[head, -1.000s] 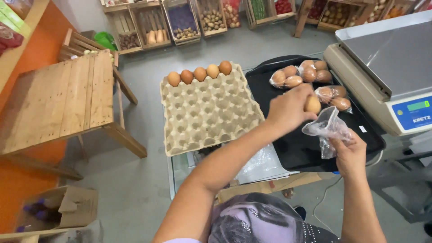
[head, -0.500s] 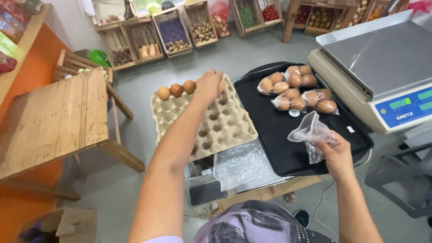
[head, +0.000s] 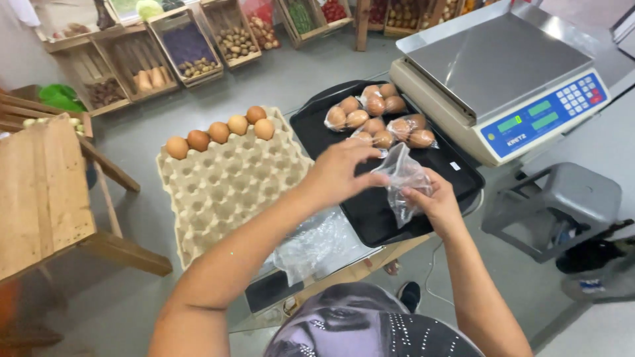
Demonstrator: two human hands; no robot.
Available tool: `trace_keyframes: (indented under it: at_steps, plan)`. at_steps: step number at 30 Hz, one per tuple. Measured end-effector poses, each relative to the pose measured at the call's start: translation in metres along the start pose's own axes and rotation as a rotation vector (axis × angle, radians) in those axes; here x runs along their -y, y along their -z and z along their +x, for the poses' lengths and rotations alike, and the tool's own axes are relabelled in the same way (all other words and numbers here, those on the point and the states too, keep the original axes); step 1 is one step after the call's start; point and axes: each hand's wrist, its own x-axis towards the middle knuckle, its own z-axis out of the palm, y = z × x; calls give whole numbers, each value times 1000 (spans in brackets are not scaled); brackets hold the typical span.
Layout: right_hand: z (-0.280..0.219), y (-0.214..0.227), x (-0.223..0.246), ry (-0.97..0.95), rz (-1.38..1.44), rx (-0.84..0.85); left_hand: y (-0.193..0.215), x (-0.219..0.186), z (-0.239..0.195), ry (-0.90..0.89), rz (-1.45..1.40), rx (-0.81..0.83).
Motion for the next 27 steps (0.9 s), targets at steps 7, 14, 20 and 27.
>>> trace_keyframes:
  at_steps: [7, 14, 20, 27]
  plan:
    - [-10, 2, 45, 140, -169, 202, -19, -17, -19, 74, -68, 110]
    - [-18, 8, 48, 134, 404, 130, 17, -47, -43, 340, -456, 135]
    - [-26, -12, 46, 278, 132, 341, 20, -40, -75, 406, -592, 17]
    - [-26, -42, 105, 182, -3, 517, 71, -55, -122, 593, -407, 103]
